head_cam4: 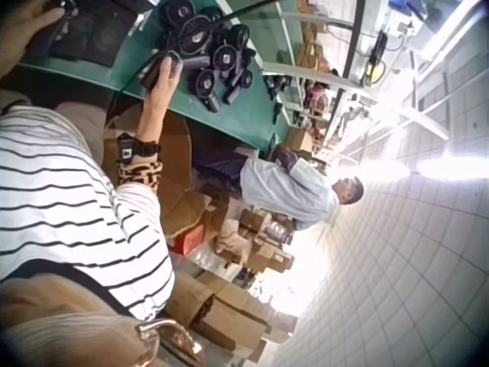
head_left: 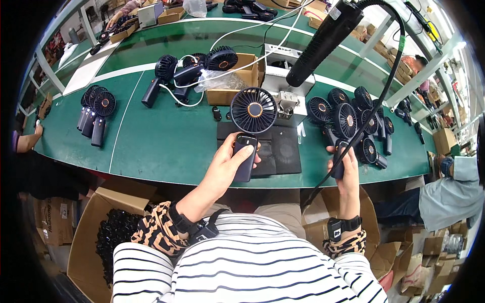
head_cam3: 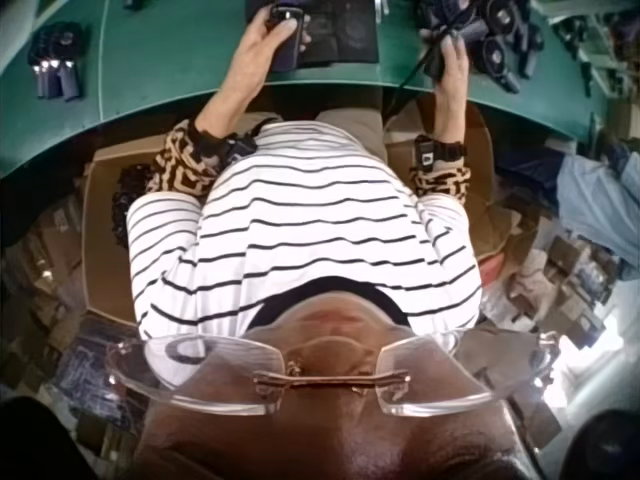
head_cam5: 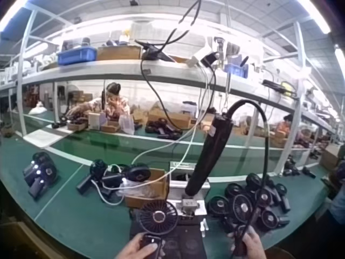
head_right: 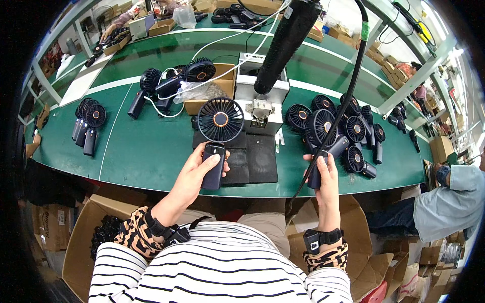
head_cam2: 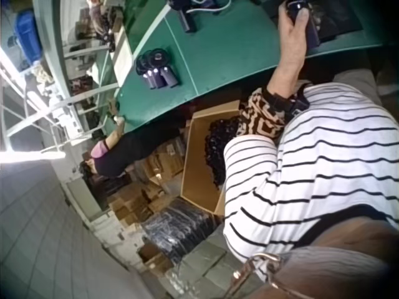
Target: The person tests handheld portable fans on a green workbench. They pick up each fan, place it on a black mat, and use a handheld device to apply a probe to the fan's surface. After testing, the person places the fan into a cardboard box. The process is repeated for multiple units.
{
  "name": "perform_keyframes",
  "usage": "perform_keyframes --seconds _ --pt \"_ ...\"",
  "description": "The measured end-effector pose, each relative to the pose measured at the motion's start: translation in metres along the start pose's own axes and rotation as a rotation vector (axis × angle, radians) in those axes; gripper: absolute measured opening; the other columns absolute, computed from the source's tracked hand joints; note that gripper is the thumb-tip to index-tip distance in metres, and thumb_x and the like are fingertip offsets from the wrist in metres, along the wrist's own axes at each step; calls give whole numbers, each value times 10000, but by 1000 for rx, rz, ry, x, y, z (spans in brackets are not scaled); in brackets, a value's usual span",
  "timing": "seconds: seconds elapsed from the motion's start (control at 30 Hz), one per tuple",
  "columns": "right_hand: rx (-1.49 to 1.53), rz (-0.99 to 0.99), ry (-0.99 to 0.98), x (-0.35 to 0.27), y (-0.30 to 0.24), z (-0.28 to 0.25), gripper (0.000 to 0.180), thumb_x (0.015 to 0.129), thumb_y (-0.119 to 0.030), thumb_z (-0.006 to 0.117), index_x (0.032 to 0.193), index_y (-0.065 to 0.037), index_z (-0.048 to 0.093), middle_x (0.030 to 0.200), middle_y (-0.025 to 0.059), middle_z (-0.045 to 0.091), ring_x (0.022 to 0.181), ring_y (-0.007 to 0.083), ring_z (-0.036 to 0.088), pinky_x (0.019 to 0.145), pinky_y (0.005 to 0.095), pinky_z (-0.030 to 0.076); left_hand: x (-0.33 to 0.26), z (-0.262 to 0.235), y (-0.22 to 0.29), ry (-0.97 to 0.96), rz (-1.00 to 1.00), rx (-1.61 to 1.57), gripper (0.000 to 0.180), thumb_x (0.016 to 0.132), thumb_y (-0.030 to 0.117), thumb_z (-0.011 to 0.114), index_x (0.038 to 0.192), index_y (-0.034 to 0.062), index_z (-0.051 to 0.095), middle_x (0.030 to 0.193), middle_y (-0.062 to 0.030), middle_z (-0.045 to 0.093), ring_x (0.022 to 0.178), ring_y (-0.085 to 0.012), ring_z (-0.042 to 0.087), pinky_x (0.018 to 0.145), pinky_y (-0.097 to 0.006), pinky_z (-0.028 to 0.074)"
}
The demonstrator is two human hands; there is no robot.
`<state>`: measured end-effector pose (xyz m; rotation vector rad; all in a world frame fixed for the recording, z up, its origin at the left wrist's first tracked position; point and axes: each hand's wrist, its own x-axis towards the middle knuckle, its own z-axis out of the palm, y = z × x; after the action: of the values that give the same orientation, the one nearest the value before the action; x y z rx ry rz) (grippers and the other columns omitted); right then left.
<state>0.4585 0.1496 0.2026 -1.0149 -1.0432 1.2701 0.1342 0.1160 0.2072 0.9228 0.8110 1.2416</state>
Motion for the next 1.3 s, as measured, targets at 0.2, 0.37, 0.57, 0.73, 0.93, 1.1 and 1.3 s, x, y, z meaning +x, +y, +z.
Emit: perform_keyframes --seconds 0.2,0.37,0.57,0.73,0.93,1.1,1.3 --pt "51 33 -68 -7 0 37 323 937 -165 548 1194 -47 394 1053 172 622 699 199 649 584 299 551 -6 -6 6 75 5 14 330 976 182 527 1252 17 452 1123 -109 606 888 -157 622 779 -294 532" --pt "47 31 -99 -6 -1 59 437 921 -182 583 1279 -84 352 1105 203 596 763 230 654 677 321 548 -15 -16 7 99 15 39 361 975 173 535 1276 10 422 1119 -114 609 889 -160 630 779 -297 539" --pt "29 34 -190 -8 1 72 478 913 -183 599 1288 -52 334 1102 196 593 776 217 644 687 312 529 -15 -22 2 127 46 11 368 972 162 541 1281 4 419 1094 -104 609 871 -146 618 766 -291 530" --pt "25 88 -262 -8 -2 87 450 935 -127 593 1296 -28 344 1056 130 627 795 165 641 741 290 512 -19 -15 9 115 44 101 340 977 163 523 1260 1 428 1107 -110 603 878 -148 611 774 -292 523" --pt "-13 51 -267 -8 -3 98 470 900 -192 625 1249 -42 350 1047 189 610 776 196 640 702 300 520 -17 -13 10 141 28 80 348 978 166 516 1268 -1 421 1121 -120 599 888 -151 608 790 -291 520" --pt "-3 71 -312 -5 -1 98 446 917 -134 610 1274 -33 361 1041 111 612 785 157 631 717 280 507 -20 -15 9 108 22 86 349 976 146 509 1279 1 415 1120 -113 603 888 -147 606 792 -290 518" --pt "-37 85 -294 -9 -4 101 494 900 -198 629 1275 -18 363 1056 139 615 796 159 625 728 287 506 -17 -19 2 94 24 85 337 978 139 507 1274 7 418 1122 -102 603 888 -139 603 792 -282 509"
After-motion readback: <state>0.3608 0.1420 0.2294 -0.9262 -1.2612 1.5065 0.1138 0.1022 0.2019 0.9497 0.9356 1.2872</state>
